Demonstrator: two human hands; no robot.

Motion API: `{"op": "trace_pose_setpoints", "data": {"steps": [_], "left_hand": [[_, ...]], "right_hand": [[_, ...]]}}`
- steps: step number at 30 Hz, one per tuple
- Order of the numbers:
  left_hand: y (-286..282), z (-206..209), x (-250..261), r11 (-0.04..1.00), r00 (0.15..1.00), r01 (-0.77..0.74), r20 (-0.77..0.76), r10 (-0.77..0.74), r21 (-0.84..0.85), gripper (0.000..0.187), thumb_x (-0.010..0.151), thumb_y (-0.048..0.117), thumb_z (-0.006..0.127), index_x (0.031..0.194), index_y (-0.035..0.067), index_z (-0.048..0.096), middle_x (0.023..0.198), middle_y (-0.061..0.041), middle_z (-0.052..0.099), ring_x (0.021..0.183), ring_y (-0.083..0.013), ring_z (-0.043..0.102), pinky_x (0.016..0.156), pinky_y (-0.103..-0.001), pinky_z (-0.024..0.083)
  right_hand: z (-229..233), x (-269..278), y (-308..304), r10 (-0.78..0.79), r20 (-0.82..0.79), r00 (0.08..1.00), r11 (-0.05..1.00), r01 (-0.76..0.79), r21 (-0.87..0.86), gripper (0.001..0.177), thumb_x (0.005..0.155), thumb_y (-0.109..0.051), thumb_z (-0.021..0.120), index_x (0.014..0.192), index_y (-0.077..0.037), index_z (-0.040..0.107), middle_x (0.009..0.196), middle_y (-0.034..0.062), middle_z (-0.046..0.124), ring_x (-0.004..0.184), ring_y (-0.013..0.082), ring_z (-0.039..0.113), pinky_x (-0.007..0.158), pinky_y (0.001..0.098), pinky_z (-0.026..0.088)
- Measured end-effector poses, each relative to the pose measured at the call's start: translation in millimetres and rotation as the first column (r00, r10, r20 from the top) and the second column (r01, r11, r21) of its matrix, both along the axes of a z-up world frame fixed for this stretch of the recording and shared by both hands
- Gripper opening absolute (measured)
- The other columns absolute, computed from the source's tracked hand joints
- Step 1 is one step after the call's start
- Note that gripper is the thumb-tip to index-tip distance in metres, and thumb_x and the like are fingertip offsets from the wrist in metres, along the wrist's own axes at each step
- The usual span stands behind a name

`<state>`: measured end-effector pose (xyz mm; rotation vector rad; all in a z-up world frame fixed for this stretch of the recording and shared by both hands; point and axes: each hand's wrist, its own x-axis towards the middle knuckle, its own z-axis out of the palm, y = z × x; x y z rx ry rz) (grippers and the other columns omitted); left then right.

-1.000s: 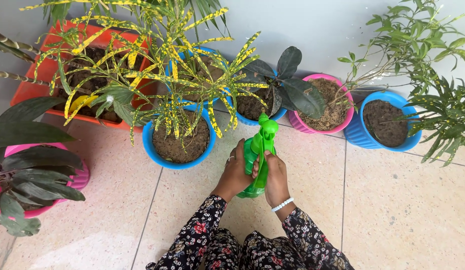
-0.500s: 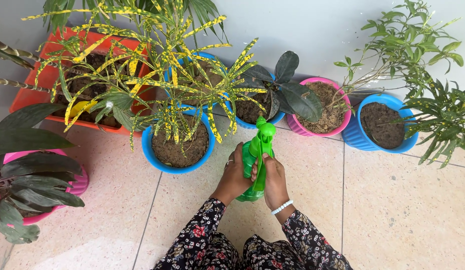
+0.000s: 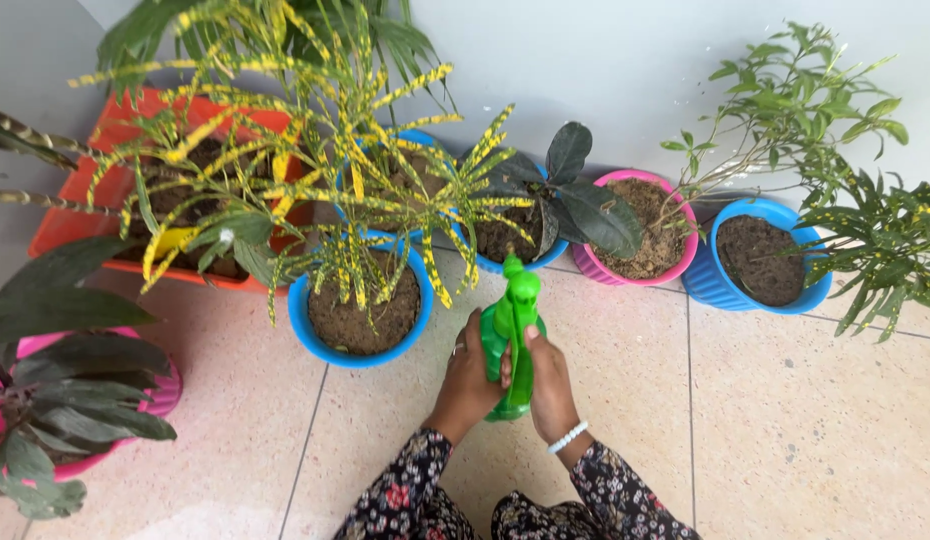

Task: The person uses a green spray bottle to water several potted plants arranged on a tiled floor. They systematically move from one plant to the next, spraying the soil and leaves of each.

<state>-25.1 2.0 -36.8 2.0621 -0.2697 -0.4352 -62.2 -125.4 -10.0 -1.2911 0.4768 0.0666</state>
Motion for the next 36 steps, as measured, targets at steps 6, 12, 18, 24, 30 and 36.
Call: {"op": "trace_pose_setpoints", "data": {"steps": [6, 12, 18, 24, 30, 36], "left_hand": [[24, 18, -27, 0.989, 0.990, -0.144, -0.002, 0.144, 0.027, 0.112, 0.069, 0.001, 0.079, 0.157, 0.000, 0.010, 0.144, -0.030, 0.046, 0.127, -0.0430, 0.055, 0.106, -0.045, 0.047], [56, 26, -47, 0.961, 0.952, -0.271, 0.164, 0.258, 0.059, 0.113, 0.061, 0.001, 0.088, 0.145, -0.009, 0.014, 0.140, -0.038, 0.038, 0.128, -0.0527, 0.044, 0.104, -0.051, 0.041], [78, 32, -53, 0.948, 0.951, -0.308, -0.012, 0.310, 0.076, 0.114, 0.063, 0.002, 0.084, 0.149, -0.007, 0.011, 0.137, -0.031, 0.048, 0.125, -0.0438, 0.053, 0.101, -0.044, 0.048], [98, 44, -54, 0.938, 0.937, -0.297, -0.137, 0.322, 0.177, 0.111, 0.065, 0.002, 0.083, 0.152, -0.002, 0.013, 0.131, -0.030, 0.055, 0.119, -0.0429, 0.060, 0.098, -0.044, 0.052], [111, 41, -61, 0.925, 0.926, -0.305, -0.155, 0.343, 0.226, 0.117, 0.064, 0.001, 0.084, 0.156, 0.001, 0.012, 0.133, -0.032, 0.051, 0.118, -0.0450, 0.058, 0.096, -0.045, 0.052], [122, 27, -66, 0.940, 0.932, -0.297, -0.164, 0.324, 0.168, 0.108, 0.067, 0.000, 0.080, 0.151, 0.000, 0.013, 0.135, -0.031, 0.051, 0.119, -0.0448, 0.058, 0.095, -0.045, 0.052]], "right_hand": [[-2, -13, 21, 0.124, 0.035, 0.992, 0.991, -0.126, 0.053, 0.058, 0.100, -0.057, 0.045, 0.088, -0.002, 0.061, 0.068, 0.0051, 0.059, 0.060, 0.0148, 0.057, 0.060, 0.0302, 0.050], [8, -18, 50, 0.217, -0.028, 0.976, 0.961, -0.209, 0.184, 0.057, 0.102, -0.054, 0.045, 0.087, -0.001, 0.059, 0.066, 0.0055, 0.057, 0.057, 0.0149, 0.054, 0.056, 0.0301, 0.047], [14, -23, 72, 0.274, -0.029, 0.961, 0.951, -0.267, 0.155, 0.056, 0.102, -0.054, 0.045, 0.087, -0.002, 0.060, 0.066, 0.0052, 0.058, 0.058, 0.0141, 0.055, 0.057, 0.0292, 0.048], [13, -25, 92, 0.302, -0.026, 0.953, 0.944, -0.295, 0.145, 0.054, 0.102, -0.052, 0.046, 0.089, -0.002, 0.060, 0.066, 0.0045, 0.058, 0.057, 0.0137, 0.056, 0.055, 0.0286, 0.049], [18, -31, 105, 0.323, -0.034, 0.946, 0.932, -0.311, 0.187, 0.045, 0.103, -0.044, 0.047, 0.089, -0.002, 0.060, 0.068, 0.0045, 0.058, 0.058, 0.0132, 0.055, 0.057, 0.0286, 0.048], [7, -34, 114, 0.362, -0.010, 0.932, 0.918, -0.355, 0.179, 0.040, 0.104, -0.039, 0.049, 0.094, -0.001, 0.058, 0.071, 0.0045, 0.058, 0.062, 0.0137, 0.055, 0.060, 0.0292, 0.049]]}}
